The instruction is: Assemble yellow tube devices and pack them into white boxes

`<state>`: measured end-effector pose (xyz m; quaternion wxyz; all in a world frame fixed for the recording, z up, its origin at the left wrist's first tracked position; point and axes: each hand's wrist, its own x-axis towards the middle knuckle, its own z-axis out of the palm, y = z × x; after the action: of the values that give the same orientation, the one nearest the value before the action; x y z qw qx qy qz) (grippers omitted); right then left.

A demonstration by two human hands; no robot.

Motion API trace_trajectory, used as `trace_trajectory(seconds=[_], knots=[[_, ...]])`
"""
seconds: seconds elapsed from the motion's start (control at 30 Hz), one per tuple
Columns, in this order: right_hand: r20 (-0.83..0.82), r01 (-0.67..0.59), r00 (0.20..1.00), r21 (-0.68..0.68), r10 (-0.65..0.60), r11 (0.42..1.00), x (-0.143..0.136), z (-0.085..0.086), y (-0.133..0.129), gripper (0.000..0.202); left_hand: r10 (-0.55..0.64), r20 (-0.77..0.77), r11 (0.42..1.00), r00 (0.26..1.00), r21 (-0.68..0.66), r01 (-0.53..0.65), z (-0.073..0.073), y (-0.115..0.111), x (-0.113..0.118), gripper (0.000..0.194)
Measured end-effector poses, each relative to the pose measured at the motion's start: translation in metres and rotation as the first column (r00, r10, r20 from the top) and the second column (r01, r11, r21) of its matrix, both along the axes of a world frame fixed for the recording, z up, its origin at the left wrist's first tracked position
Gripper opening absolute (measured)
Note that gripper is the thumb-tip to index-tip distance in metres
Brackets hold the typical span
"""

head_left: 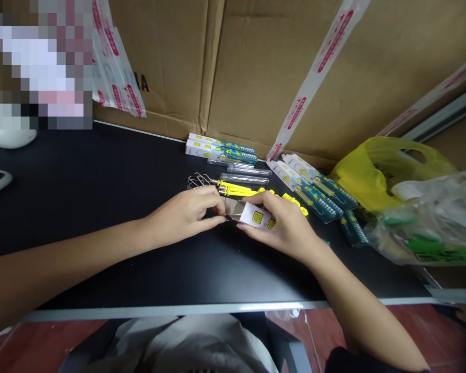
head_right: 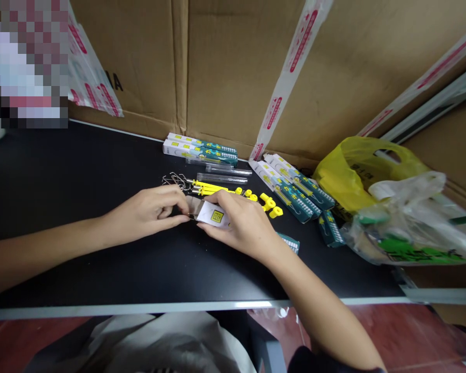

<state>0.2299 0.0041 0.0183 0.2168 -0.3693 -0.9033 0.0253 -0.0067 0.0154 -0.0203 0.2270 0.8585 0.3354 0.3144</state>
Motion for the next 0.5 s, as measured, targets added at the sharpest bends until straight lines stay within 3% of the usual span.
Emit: trace_trajectory(seconds=[0.17, 0.5], knots=[[0.025, -0.022, 0.999, -0.023, 0.023, 0.999, -0.0005, -0.0002, 0.0001, 0.03, 0.03, 0.096, 0.999, 0.995, -0.036, -0.027, 0.0044, -0.0018, 0.0007, 0.009], [0.005, -0.104, 0.995, -0.024, 0.104, 0.994, -0.0075, -0.0043, -0.0045, 0.03, 0.02, 0.141, 1.0, 0.99, -0.013, -0.018, 0.0069, -0.0087, 0.0067, 0.012]])
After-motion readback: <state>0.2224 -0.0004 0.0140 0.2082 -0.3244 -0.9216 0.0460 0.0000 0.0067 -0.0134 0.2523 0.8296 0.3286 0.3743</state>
